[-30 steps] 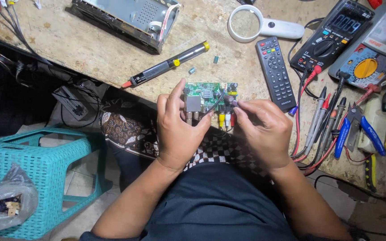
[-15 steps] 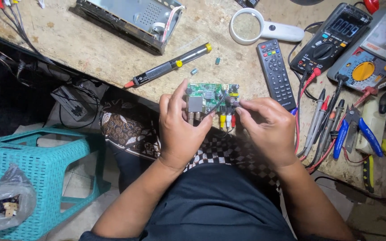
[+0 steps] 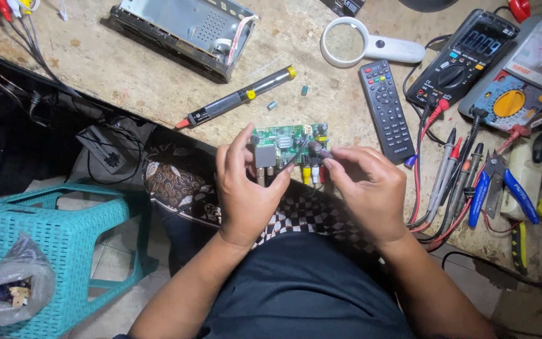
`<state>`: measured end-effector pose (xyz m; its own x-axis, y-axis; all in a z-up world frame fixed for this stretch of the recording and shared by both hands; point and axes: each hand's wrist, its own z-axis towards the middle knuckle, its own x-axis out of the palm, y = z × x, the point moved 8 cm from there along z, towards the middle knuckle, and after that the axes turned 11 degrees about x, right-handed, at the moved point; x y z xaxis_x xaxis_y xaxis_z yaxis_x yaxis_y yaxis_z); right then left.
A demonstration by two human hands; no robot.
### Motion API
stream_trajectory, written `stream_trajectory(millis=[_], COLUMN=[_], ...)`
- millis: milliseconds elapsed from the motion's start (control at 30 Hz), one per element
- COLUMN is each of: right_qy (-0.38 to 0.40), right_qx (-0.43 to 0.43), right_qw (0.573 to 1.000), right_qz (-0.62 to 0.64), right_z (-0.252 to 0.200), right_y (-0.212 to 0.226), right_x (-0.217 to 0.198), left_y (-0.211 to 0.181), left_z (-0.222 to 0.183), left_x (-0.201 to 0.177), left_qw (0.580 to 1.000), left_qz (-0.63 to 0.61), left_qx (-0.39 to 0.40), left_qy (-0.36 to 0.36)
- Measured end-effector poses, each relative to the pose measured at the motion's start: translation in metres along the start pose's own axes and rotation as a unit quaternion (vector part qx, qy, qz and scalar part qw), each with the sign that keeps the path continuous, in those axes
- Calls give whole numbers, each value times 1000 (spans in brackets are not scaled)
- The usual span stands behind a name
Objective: Soldering and inspecting electronic components on a circuit board at a repair station.
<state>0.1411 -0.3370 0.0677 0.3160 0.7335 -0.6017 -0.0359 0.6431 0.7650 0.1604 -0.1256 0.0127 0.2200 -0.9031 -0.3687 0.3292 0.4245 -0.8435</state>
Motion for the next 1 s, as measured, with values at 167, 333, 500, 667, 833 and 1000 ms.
stream_trajectory(millis=[167, 333, 500, 667, 833, 1000], right_qy=[-7, -7, -4, -2, 2, -5], right_qx=[-15, -40, -66, -64, -57, -55], right_qw=[1000, 999, 998, 998, 998, 998], right_qz=[15, 10, -17, -25, -27, -30], right_z=[-2, -1, 2, 3, 3, 3], right_y=[5, 14, 21, 23, 21, 18], right_x=[7, 11, 13, 14, 15, 14], left_y=[6, 10, 6, 6, 7, 7], left_z=[-15, -21, -18, -17, -16, -15], left_x=[-6, -8, -10, -10, -8, -8], left_qw=[999, 997, 997, 996, 995, 995], left_qz=[11, 5, -5, -18, -38, -47], left_qx=[-28, -52, -57, -67, -73, -74], left_qy=[-30, -56, -56, -54, -53, -52])
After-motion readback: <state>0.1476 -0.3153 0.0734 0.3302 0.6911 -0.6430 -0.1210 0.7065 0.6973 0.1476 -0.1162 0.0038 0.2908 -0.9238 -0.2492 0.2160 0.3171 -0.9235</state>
